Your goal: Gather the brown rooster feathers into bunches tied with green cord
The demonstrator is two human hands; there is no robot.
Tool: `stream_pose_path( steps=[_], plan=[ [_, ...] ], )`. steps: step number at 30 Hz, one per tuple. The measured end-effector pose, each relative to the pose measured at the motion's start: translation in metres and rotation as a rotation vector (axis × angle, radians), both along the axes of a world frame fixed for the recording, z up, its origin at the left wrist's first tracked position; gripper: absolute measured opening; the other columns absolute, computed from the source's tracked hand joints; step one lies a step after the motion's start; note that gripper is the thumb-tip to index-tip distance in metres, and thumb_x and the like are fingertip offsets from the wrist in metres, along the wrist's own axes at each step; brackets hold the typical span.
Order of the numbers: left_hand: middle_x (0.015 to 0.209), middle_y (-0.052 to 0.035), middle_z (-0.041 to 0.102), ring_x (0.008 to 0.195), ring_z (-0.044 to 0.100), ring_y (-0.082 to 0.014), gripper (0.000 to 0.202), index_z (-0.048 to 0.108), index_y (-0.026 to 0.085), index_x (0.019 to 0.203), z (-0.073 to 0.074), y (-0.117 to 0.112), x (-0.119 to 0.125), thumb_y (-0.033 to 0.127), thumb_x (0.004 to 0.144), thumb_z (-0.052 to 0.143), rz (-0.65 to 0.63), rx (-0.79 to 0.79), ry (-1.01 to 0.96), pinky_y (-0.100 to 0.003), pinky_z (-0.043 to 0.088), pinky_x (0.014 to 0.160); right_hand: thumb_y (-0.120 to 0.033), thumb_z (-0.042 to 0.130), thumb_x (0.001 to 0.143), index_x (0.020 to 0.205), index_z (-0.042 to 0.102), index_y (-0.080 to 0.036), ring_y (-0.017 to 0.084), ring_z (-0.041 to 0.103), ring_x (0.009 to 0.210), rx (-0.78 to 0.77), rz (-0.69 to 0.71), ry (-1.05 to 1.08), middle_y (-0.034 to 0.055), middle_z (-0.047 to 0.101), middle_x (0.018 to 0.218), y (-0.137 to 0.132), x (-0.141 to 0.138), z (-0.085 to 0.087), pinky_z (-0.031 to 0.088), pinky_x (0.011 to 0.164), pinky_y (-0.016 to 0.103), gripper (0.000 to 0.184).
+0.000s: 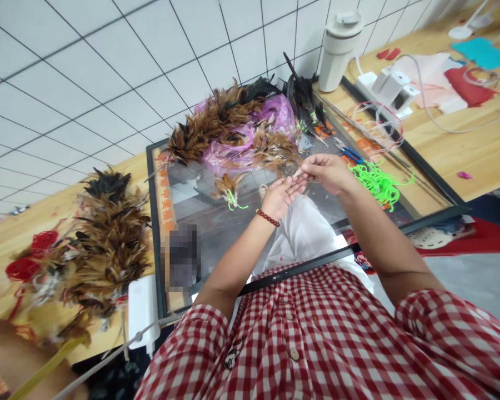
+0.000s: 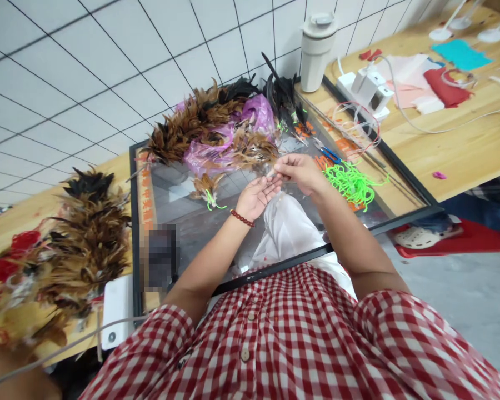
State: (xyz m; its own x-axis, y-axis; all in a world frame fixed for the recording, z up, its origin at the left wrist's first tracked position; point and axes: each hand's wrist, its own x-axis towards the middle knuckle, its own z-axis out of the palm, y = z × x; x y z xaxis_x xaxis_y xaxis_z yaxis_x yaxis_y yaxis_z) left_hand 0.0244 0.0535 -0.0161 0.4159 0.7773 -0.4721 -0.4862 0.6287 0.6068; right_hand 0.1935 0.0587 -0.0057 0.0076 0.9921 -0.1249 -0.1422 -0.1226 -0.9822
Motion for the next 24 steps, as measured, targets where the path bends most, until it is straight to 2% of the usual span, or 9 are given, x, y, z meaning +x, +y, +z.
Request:
stream_pose_path(
  steps=[3,8,11,15,17,20,21,24],
  plan=[
    [0.084,-0.0079,0.079,0.080,0.078,-0.0153,0.024,0.067,0.012,0.082,0.002,0.001,0.000,0.014,0.101,0.053,-0.011,-0.032,0.035,-0.035,0.057,0.098,-0.054,0.098,0.050,0.071,0.070,-0.018,0.014,0.064,0.060,0.029,0.003,-0.044,0.0031,0.071,0.066,-0.004,-0.012,0.006,0.054,0.058,0.027,0.050],
    [0.076,-0.0075,0.077,0.072,0.076,-0.0136,0.023,0.066,0.012,0.081,0.004,0.004,-0.002,0.017,0.100,0.055,-0.054,-0.064,0.103,-0.031,0.059,0.090,-0.038,0.094,0.057,0.071,0.071,-0.017,0.013,0.063,0.059,0.083,-0.007,-0.147,0.0011,0.069,0.063,-0.004,-0.006,0.005,0.051,0.056,0.025,0.034],
    [0.072,-0.0061,0.076,0.064,0.073,-0.0117,0.023,0.068,0.011,0.082,0.005,0.003,-0.002,0.015,0.100,0.055,-0.102,-0.049,0.130,-0.025,0.058,0.077,-0.034,0.087,0.062,0.071,0.071,-0.018,0.012,0.061,0.059,0.117,0.005,-0.225,0.0010,0.069,0.064,-0.006,-0.008,0.002,0.048,0.057,0.025,0.024],
    [0.061,-0.0012,0.069,0.051,0.063,-0.0069,0.025,0.066,0.011,0.074,0.006,-0.001,0.000,0.011,0.098,0.057,-0.136,-0.015,0.196,-0.020,0.049,0.059,-0.035,0.082,0.068,0.073,0.073,-0.018,0.011,0.055,0.059,0.187,0.020,-0.356,0.0002,0.067,0.065,-0.007,-0.012,0.000,0.043,0.059,0.026,0.020],
    [0.058,0.0016,0.066,0.049,0.059,-0.0049,0.023,0.066,0.012,0.074,0.007,-0.003,0.001,0.010,0.096,0.060,-0.120,0.014,0.199,-0.018,0.045,0.055,-0.038,0.079,0.073,0.076,0.074,-0.019,0.013,0.057,0.063,0.237,-0.022,-0.425,0.0014,0.069,0.069,-0.006,-0.006,0.000,0.044,0.063,0.028,0.020],
    [0.059,0.0045,0.064,0.050,0.059,-0.0033,0.016,0.067,0.014,0.079,0.008,-0.003,0.001,0.012,0.095,0.063,-0.003,0.020,0.130,-0.016,0.044,0.054,-0.037,0.076,0.077,0.082,0.078,-0.020,0.019,0.063,0.076,0.340,-0.112,-0.632,0.0053,0.074,0.082,-0.004,0.012,0.005,0.049,0.075,0.033,0.017],
    [0.060,0.0050,0.064,0.051,0.059,-0.0031,0.016,0.067,0.015,0.081,0.008,-0.002,0.001,0.012,0.095,0.062,0.041,0.010,0.102,-0.015,0.044,0.054,-0.035,0.075,0.077,0.082,0.079,-0.021,0.021,0.065,0.078,0.361,-0.054,-0.722,0.0059,0.075,0.084,-0.004,0.019,0.007,0.049,0.078,0.035,0.015],
    [0.060,0.0055,0.063,0.051,0.060,-0.0030,0.017,0.065,0.015,0.082,0.008,0.000,0.000,0.012,0.097,0.059,0.104,-0.016,0.060,-0.015,0.044,0.054,-0.027,0.071,0.078,0.081,0.081,-0.022,0.022,0.068,0.081,0.390,0.296,-0.898,0.0063,0.076,0.085,-0.005,0.037,0.010,0.049,0.081,0.035,0.011]
  ],
)
